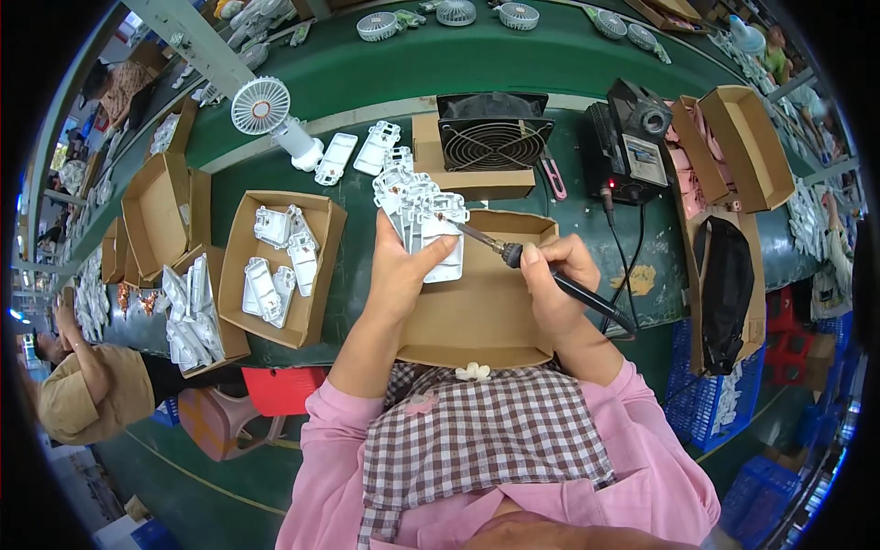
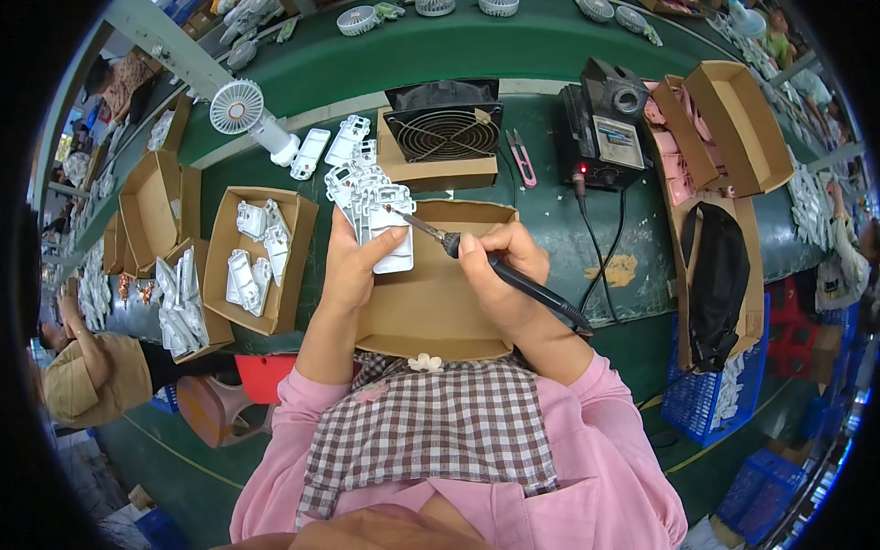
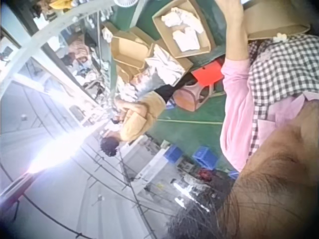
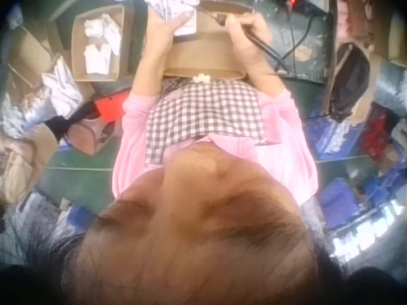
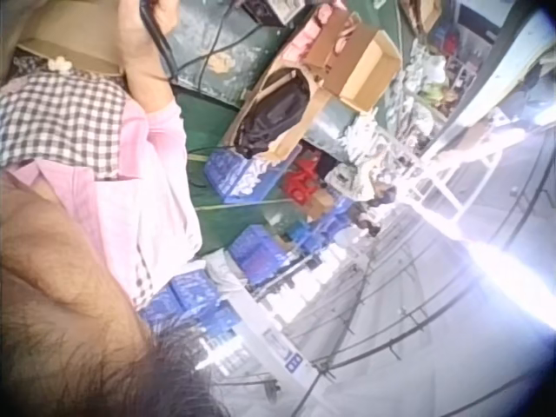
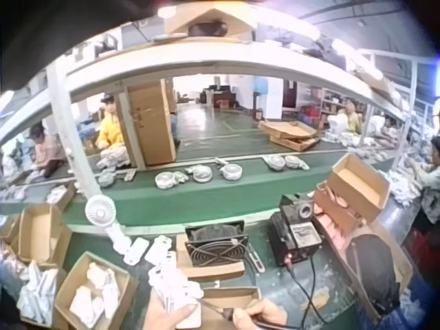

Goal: The person solders components onto white plastic fan housings, places them into a cardboard box, and then fits a fan blade assembly onto a housing.

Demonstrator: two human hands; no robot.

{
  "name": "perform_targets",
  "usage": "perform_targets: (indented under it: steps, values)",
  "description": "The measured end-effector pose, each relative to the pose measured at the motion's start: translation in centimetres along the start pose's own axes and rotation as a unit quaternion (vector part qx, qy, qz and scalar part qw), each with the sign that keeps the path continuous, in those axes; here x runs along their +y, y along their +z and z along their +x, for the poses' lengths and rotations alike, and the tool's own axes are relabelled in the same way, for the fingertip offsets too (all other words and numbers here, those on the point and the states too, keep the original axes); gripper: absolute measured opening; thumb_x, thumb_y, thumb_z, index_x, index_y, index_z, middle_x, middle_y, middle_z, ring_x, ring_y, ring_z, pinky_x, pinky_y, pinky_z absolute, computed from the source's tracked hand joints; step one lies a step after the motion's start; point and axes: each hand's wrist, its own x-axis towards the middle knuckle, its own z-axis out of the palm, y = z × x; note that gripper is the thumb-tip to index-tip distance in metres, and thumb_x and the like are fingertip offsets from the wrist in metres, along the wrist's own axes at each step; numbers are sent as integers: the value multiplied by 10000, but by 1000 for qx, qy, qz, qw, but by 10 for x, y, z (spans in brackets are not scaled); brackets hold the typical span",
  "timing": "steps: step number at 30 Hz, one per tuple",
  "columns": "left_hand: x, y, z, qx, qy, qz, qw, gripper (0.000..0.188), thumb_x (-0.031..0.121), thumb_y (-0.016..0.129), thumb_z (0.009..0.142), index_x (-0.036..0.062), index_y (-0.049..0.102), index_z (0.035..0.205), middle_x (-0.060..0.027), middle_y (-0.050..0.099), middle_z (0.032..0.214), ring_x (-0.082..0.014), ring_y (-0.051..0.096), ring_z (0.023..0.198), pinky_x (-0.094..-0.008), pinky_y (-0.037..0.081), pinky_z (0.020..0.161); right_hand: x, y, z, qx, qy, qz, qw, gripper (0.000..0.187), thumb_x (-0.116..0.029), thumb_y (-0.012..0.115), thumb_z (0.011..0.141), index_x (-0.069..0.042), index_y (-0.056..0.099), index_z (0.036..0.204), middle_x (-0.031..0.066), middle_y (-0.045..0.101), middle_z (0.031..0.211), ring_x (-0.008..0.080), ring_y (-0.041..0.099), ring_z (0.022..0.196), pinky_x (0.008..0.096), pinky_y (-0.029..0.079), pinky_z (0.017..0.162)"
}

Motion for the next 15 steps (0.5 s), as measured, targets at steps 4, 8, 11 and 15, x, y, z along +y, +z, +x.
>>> perform_targets:
  steps: [4,8,11,15]
  values:
    - [-1,-2,0,1,-6,5,1000,674,-19,690,776,29,293,1319,-124,519,1205,-184,559,1076,-318,482,902,1,0,0,-2,8,1,1000,177,5,603,866,-54,474,759,-13,490,630,25,400,520,191,319,488]
    - [-1,-1,0,5,-14,3,1000,667,-25,691,779,27,293,1311,-125,524,1197,-186,560,1079,-316,486,901,3,0,0,-4,6,-2,1000,171,-3,606,868,-53,480,764,-14,494,629,21,398,512,187,316,483]
    - [2,0,0,5,-20,6,1000,662,-30,692,776,28,298,1305,-121,534,1185,-186,569,1068,-311,489,898,3,1,0,-1,14,1,1000,169,0,603,869,-53,480,766,-14,495,630,21,399,512,186,316,483]
    - [1,1,0,6,-17,0,1000,663,-30,696,771,29,302,1301,-117,541,1176,-184,576,1055,-307,491,895,4,0,-1,-4,13,4,1000,167,6,599,869,-52,480,767,-14,496,632,19,399,516,184,316,486]
